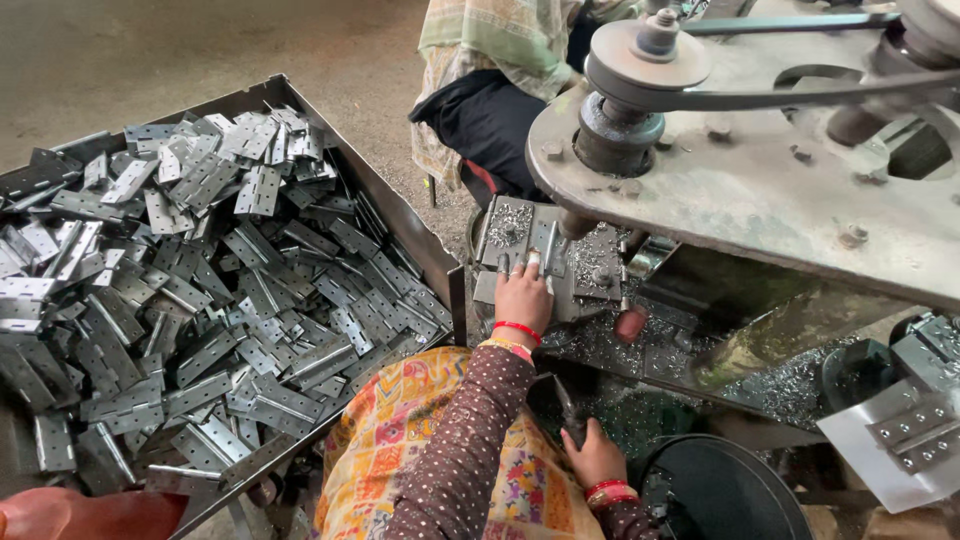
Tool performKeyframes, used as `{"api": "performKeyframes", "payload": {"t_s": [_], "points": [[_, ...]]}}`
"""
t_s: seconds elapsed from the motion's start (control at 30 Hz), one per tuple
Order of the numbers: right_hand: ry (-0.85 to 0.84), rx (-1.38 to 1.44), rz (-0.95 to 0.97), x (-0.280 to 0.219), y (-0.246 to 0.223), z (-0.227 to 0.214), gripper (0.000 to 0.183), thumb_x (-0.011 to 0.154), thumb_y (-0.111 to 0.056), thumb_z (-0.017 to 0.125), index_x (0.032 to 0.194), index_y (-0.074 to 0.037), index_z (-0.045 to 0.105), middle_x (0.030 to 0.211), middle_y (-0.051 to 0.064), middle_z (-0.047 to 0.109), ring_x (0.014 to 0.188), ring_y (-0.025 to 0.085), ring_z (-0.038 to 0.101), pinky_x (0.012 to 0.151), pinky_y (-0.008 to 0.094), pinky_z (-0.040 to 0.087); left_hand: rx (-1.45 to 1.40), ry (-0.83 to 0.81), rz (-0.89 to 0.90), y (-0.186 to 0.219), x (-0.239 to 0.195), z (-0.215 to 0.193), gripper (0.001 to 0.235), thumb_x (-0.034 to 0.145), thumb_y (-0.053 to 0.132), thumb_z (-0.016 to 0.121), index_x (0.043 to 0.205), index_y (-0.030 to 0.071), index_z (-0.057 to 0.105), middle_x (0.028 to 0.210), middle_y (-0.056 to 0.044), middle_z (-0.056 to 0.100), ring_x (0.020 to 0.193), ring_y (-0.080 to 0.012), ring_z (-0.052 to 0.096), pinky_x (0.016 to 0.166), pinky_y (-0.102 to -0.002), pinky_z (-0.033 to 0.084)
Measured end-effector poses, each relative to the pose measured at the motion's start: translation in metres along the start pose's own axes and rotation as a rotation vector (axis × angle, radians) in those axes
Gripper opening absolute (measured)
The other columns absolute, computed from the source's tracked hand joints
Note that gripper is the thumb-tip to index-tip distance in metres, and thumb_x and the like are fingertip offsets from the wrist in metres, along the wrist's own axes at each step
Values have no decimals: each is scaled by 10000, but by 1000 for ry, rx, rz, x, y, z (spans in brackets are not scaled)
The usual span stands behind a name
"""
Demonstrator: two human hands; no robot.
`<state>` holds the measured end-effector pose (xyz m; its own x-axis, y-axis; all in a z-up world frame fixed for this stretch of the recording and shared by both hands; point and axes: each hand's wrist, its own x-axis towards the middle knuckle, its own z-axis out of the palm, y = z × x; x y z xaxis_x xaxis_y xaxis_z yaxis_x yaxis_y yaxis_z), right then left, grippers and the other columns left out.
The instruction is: The person picks up metal hinge plates from a metal bin and positions them one by one into an industrial machine press for processing.
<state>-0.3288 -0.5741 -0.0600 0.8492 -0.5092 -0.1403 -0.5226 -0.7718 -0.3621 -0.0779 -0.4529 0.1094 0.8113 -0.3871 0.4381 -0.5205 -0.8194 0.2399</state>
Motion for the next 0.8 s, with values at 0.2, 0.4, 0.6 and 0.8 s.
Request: {"api": "performKeyframes", "payload": {"t_s": [0.2, 0.4, 0.6, 0.8], "points": [[-265, -154, 33, 16, -31, -85, 700, 860, -652, 672, 1230, -70, 554, 976, 235, 741, 964, 431, 719, 837, 524, 577, -13, -36, -3, -4, -2, -1, 206, 839, 247, 634, 892, 115, 782, 1238, -56, 686, 1185, -262, 619, 933, -515, 437], [-159, -131, 25, -4, -33, -66, 658, 894, -605, 605, 1302, -93, 543, 957, 224, 752, 919, 429, 737, 799, 521, 599, -4, -53, -24, -3, 22, 12, 201, 884, 218, 609, 888, 145, 796, 1325, -46, 668, 1237, -243, 606, 940, -499, 440], [-38, 17, 28, 1, 1, 2, 605, 867, -581, 633, 1214, -87, 591, 917, 228, 749, 885, 447, 722, 770, 542, 584, 11, -66, 1, -1, 18, 6, 192, 853, 245, 636, 867, 136, 794, 1278, -35, 682, 1189, -236, 620, 923, -495, 443], [-237, -56, 69, 7, -19, -68, 649, 855, -638, 665, 1165, -71, 608, 922, 253, 759, 915, 450, 731, 818, 545, 580, -21, -55, 20, -3, 13, -6, 179, 865, 238, 644, 836, 137, 789, 1236, -41, 691, 1215, -233, 611, 936, -479, 442]]}}
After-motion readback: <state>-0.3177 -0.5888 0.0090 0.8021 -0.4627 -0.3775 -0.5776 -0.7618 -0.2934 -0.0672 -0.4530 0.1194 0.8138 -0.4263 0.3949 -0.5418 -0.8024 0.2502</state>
